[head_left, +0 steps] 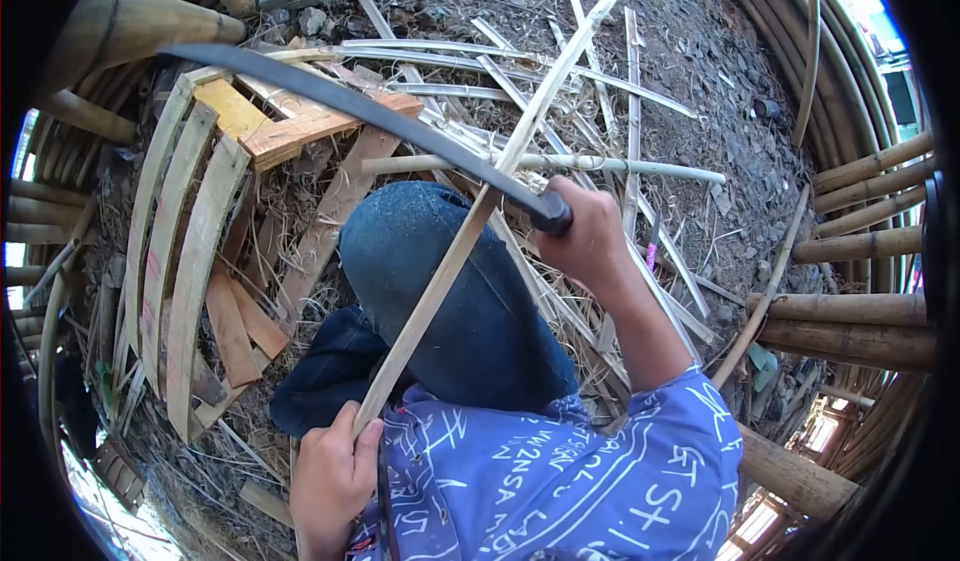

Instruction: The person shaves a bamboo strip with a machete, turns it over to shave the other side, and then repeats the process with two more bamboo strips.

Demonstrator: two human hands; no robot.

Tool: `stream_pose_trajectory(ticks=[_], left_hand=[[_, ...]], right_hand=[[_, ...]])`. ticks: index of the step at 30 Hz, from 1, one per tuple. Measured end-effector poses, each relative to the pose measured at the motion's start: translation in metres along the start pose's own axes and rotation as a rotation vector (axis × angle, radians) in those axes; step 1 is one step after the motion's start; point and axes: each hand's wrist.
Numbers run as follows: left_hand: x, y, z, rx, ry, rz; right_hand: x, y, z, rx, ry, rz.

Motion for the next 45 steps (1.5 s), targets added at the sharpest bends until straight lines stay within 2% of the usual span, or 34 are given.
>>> stream_pose_trajectory(ticks=[2, 3, 5, 6, 8, 9, 13, 15, 17, 21, 25, 27, 28, 31, 33, 35, 36, 40, 42, 43, 45], left_hand=[[-0.003, 0.008, 0.017, 0.010, 0.328, -0.178], [0.004, 0.002, 0.010, -0.006, 0.304, -0.148], [0.000, 0.001, 0.011, -0.001, 0.287, -0.090], [-0.001, -0.001, 0.007, -0.008, 0.294, -0.094], [0.001, -0.004, -0.007, 0.022, -0.053, 0.059], [0.001, -0.003, -0.009, 0.016, -0.045, 0.061], [0.004, -0.002, -0.008, 0.026, -0.102, 0.061], [0.004, -0.003, -0.009, 0.023, -0.113, 0.075], [0.003, -0.003, -0.010, 0.024, -0.106, 0.067], [-0.001, -0.003, -0.010, 0.053, -0.105, 0.057], [-0.001, -0.008, -0.016, 0.083, -0.149, 0.034], [-0.001, -0.009, -0.016, 0.081, -0.150, 0.038], [0.000, -0.009, -0.016, 0.084, -0.150, 0.043], [0.007, -0.014, -0.013, 0.090, -0.188, 0.065], [0.017, -0.018, -0.008, 0.103, -0.226, 0.087], [0.023, -0.019, -0.004, 0.114, -0.271, 0.124], [0.025, -0.018, -0.003, 0.136, -0.265, 0.114], [0.028, -0.014, 0.003, 0.203, -0.245, 0.099], [0.032, -0.018, 0.006, 0.193, -0.254, 0.096], [0.033, -0.020, 0.006, 0.179, -0.266, 0.101], [0.031, -0.024, 0.008, 0.143, -0.231, 0.084]], right_hand=[[0.000, 0.004, 0.001, 0.209, -0.044, -0.019], [0.007, 0.000, 0.002, 0.195, -0.015, 0.007], [-0.001, -0.003, -0.003, 0.644, -0.225, -0.316], [-0.008, -0.002, -0.008, 0.887, -0.407, -0.403], [-0.007, 0.012, -0.008, 0.940, -0.460, -0.453], [-0.007, 0.021, -0.008, 0.996, -0.521, -0.503], [0.000, 0.032, -0.016, 0.920, -0.449, -0.302], [-0.005, 0.015, -0.023, 0.842, -0.460, -0.212], [-0.009, 0.011, -0.035, 0.886, -0.431, -0.205], [-0.001, 0.018, -0.010, 0.789, -0.387, -0.246], [0.003, 0.017, -0.010, 0.532, -0.419, -0.129], [-0.005, 0.010, -0.024, 0.421, -0.363, -0.070], [-0.009, 0.009, -0.030, 0.345, -0.248, -0.002], [-0.009, 0.014, -0.032, 0.291, -0.287, -0.029], [-0.001, 0.014, -0.030, 0.226, -0.235, 0.042], [0.005, 0.007, -0.031, 0.291, -0.386, 0.113], [0.004, 0.002, -0.028, 0.209, -0.282, 0.175], [0.000, 0.011, -0.023, 0.145, -0.196, 0.163], [0.008, 0.020, -0.016, 0.180, -0.260, 0.063], [0.010, 0.018, -0.015, 0.162, -0.249, 0.110], [0.009, 0.014, -0.028, 0.222, -0.366, 0.058]])
Point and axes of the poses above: each hand's wrist, its own x-axis towards the middle knuckle, its own y-axis out of the back of the hand, z = x × y, and after that the axes turned 4 degrees about -x, right-handed
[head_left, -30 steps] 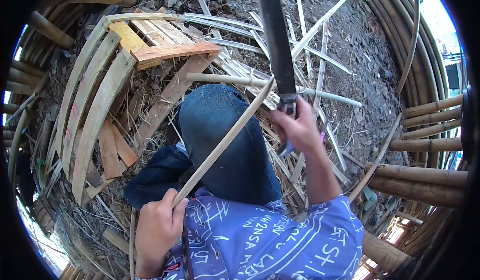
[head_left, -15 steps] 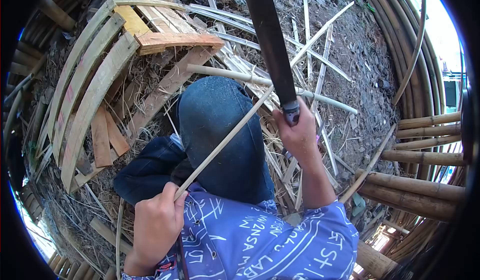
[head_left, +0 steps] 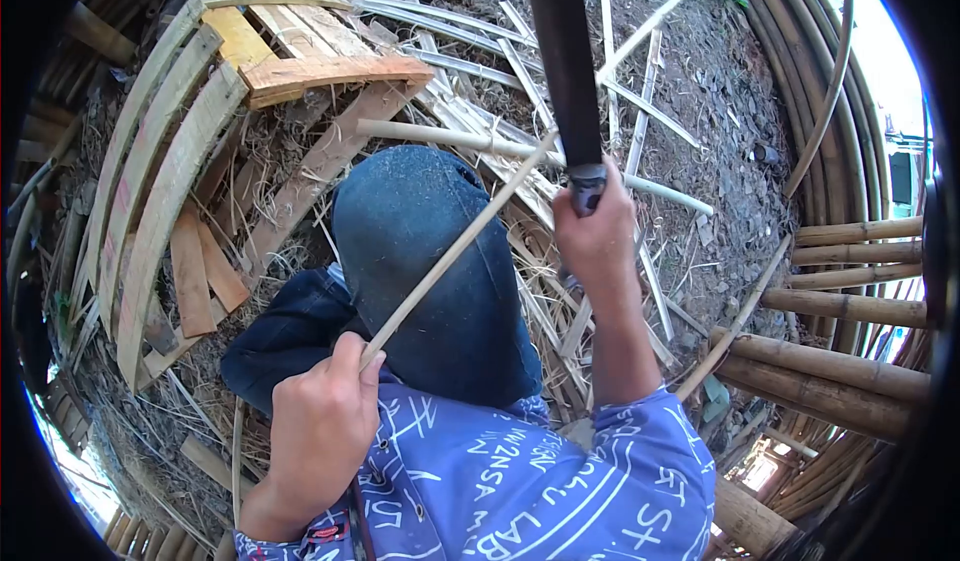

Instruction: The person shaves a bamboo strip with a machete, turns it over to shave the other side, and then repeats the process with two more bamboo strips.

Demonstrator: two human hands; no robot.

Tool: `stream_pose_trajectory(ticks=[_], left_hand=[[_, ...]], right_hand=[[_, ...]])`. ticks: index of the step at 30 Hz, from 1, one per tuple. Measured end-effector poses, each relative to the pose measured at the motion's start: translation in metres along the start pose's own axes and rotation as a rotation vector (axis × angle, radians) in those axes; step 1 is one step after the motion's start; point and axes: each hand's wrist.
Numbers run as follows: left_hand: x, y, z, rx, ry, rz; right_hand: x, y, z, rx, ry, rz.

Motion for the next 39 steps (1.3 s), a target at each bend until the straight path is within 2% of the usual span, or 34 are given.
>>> stream_pose_trajectory(ticks=[1, 4, 6, 8, 11, 15, 16, 18, 20, 23, 27, 28, 31, 34, 39], left_hand=[[0.000, 0.000, 0.001, -0.022, 0.025, -0.011], [0.001, 0.005, 0.003, 0.019, 0.027, 0.002], [0.003, 0.001, 0.000, 0.007, 0.024, -0.002], [0.000, -0.002, 0.000, -0.020, 0.016, -0.011], [0.001, -0.001, 0.004, -0.090, 0.071, 0.023], [0.003, -0.001, 0.001, -0.031, 0.053, 0.017], [0.002, -0.002, 0.001, -0.022, 0.024, -0.003], [0.001, 0.000, 0.002, -0.014, 0.037, 0.007], [0.002, -0.001, 0.001, -0.005, 0.039, 0.005], [0.003, -0.004, 0.002, -0.093, 0.069, 0.039], [0.004, 0.003, 0.003, -0.065, 0.062, 0.013], [0.005, 0.004, 0.002, -0.018, 0.040, 0.008], [0.005, 0.000, 0.000, -0.061, 0.032, -0.009], [0.001, 0.004, 0.004, -0.051, 0.054, -0.004], [0.004, 0.001, 0.000, -0.037, 0.045, -0.014]], right_hand=[[-0.004, -0.007, 0.006, -0.040, 0.137, 0.062], [0.001, 0.004, 0.010, -0.039, 0.063, -0.058], [0.007, 0.005, 0.011, -0.045, 0.127, 0.026], [0.000, 0.002, -0.003, -0.013, -0.007, -0.041], [-0.007, 0.000, 0.006, -0.026, 0.173, 0.001], [0.004, 0.005, 0.004, 0.001, 0.031, -0.039], [-0.004, 0.003, -0.003, 0.007, 0.032, -0.055], [-0.016, 0.001, 0.002, -0.048, 0.173, -0.096], [-0.010, 0.008, 0.003, -0.026, 0.153, -0.112], [-0.001, 0.005, -0.005, -0.019, 0.011, -0.069], [-0.014, 0.002, 0.004, -0.037, 0.172, -0.103], [-0.011, 0.004, 0.003, -0.037, 0.167, -0.097], [-0.007, -0.001, -0.007, 0.019, -0.029, -0.084], [-0.021, -0.005, 0.001, -0.006, 0.161, -0.101], [-0.014, 0.001, -0.008, -0.003, 0.031, -0.126]])
Point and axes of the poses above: each hand's wrist, its own x-axis towards the middle knuckle, its own y-axis out of the back of the hand, z = x × y, and after that the axes turned 4 degrees about -x, right-handed
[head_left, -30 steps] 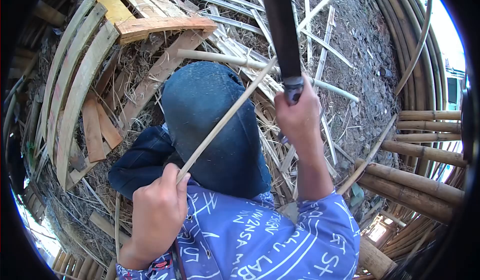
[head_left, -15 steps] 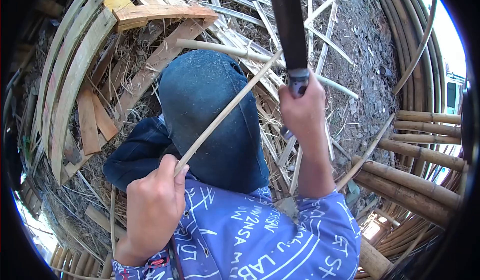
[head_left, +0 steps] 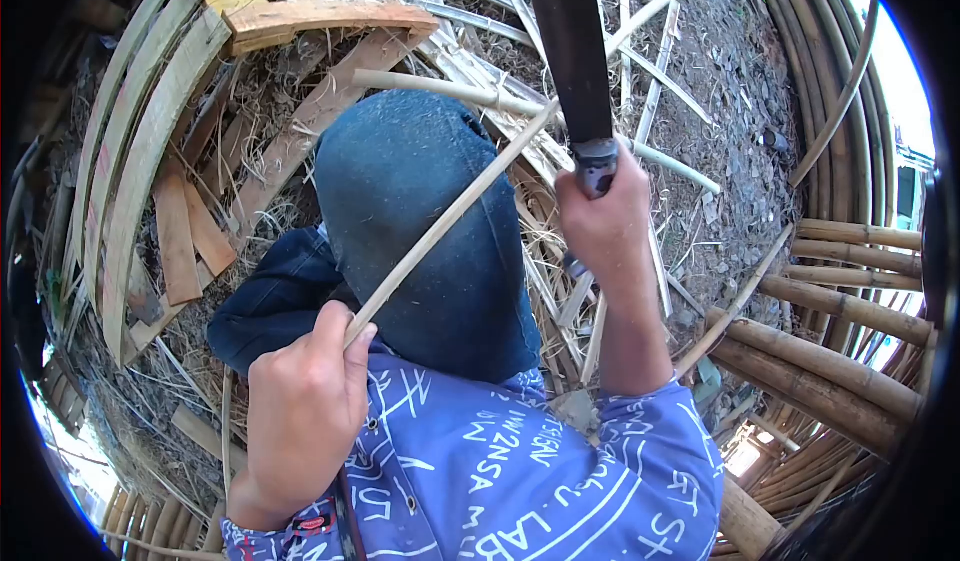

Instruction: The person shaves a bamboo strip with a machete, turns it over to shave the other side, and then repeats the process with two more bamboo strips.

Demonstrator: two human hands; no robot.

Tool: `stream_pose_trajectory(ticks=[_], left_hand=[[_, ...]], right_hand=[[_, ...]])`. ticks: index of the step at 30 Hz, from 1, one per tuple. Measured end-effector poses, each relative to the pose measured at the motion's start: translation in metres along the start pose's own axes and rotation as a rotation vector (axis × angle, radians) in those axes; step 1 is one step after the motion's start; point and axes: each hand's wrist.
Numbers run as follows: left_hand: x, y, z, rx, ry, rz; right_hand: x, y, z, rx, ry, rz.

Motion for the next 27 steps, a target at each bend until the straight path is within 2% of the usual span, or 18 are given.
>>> stream_pose_trajectory(ticks=[1, 2, 3, 5, 7, 10, 13, 14, 15, 17, 19, 22, 25, 27], left_hand=[[0.000, -0.001, 0.001, -0.013, -0.007, -0.003], [0.000, 0.000, 0.002, -0.011, -0.010, -0.003], [-0.001, 0.002, 0.002, 0.012, -0.003, 0.007], [0.001, 0.002, 0.002, 0.037, -0.002, 0.015], [0.003, -0.001, 0.000, 0.028, -0.030, 0.029], [-0.001, 0.001, 0.005, 0.002, 0.020, 0.017], [0.002, -0.001, 0.000, 0.014, -0.001, 0.034], [0.003, -0.001, 0.000, 0.018, 0.001, 0.031], [0.003, -0.002, 0.002, 0.011, -0.003, 0.026], [0.001, -0.001, 0.005, 0.003, -0.003, 0.027], [0.001, 0.002, 0.007, 0.008, 0.030, 0.022], [0.003, 0.000, 0.003, 0.008, 0.022, 0.018], [0.001, -0.001, 0.005, -0.021, 0.059, 0.005], [0.000, 0.001, 0.006, 0.007, 0.055, 0.024]], right_hand=[[-0.005, -0.005, 0.000, -0.001, 0.007, -0.007], [-0.010, -0.008, 0.001, -0.002, 0.117, 0.024], [-0.008, -0.003, 0.003, -0.002, 0.111, 0.031], [0.001, 0.009, 0.005, 0.000, 0.011, -0.093], [0.000, 0.001, 0.007, 0.038, -0.010, -0.035], [-0.020, -0.014, 0.013, 0.063, 0.135, -0.026], [-0.008, -0.002, 0.020, 0.013, 0.165, -0.028], [-0.005, 0.004, 0.010, 0.097, -0.008, -0.072], [-0.002, -0.002, 0.011, 0.074, 0.014, 0.008], [-0.017, -0.010, 0.003, 0.130, -0.020, -0.047], [-0.029, -0.016, 0.012, 0.107, 0.159, -0.100], [-0.014, -0.003, 0.010, 0.059, 0.026, -0.062], [-0.017, -0.017, 0.000, 0.182, 0.011, 0.005], [-0.033, -0.022, -0.002, 0.221, 0.070, -0.098]])
Point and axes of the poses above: each hand's wrist, its own x-axis towards the middle knuckle, its own y-axis out of the back of the hand, z = x × y, and after that the axes turned 4 degrees about -x, right-handed
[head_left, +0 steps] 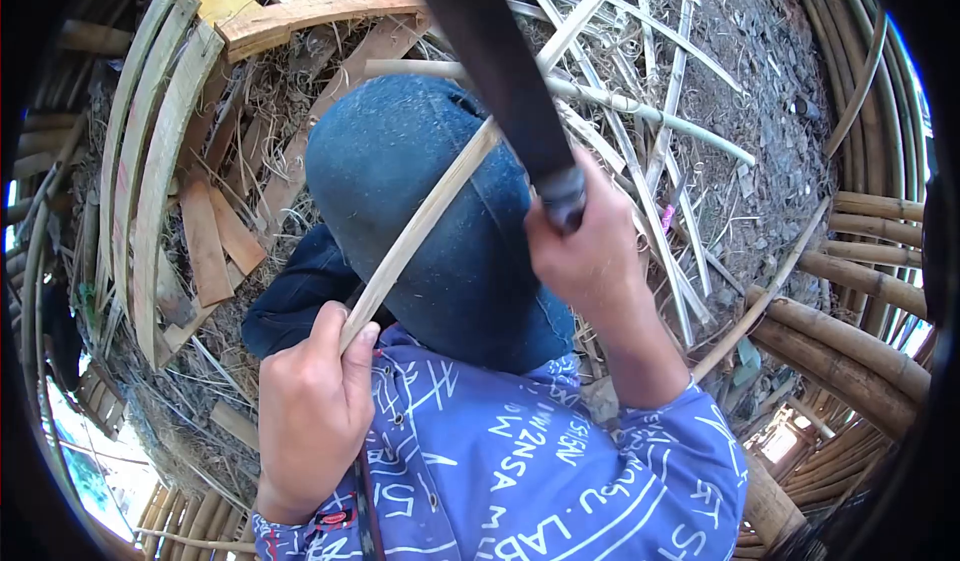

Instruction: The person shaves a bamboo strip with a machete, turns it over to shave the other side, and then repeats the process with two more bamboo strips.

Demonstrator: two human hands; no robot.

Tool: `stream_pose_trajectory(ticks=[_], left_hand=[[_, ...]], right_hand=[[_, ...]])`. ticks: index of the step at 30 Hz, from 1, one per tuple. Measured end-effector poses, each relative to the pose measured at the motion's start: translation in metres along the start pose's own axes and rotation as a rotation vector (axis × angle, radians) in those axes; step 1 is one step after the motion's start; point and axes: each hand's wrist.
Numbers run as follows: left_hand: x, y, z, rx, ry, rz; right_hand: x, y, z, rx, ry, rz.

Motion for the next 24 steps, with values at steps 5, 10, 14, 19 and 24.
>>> stream_pose_trajectory(ticks=[5, 10, 14, 19, 24], left_hand=[[0.004, -0.003, -0.001, -0.014, -0.044, 0.016], [0.002, 0.001, 0.001, 0.010, 0.019, -0.020], [0.002, -0.002, 0.001, 0.013, -0.031, 0.034], [-0.001, -0.001, 0.000, 0.015, -0.008, 0.023], [-0.004, -0.002, 0.005, 0.007, 0.015, 0.046]], right_hand=[[0.014, 0.011, 0.001, -0.074, -0.056, 0.005], [-0.001, 0.007, 0.007, -0.087, 0.039, -0.041], [0.009, 0.011, -0.001, -0.112, -0.074, -0.030], [0.004, 0.012, -0.001, -0.147, 0.092, 0.004], [-0.013, -0.001, -0.011, -0.038, 0.096, -0.042]])
Point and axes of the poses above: each hand's wrist, its own x-axis towards the middle knuckle, its own y-axis out of the back of the hand, z = x × y, and after that the axes turned 4 degrees about -x, right-handed
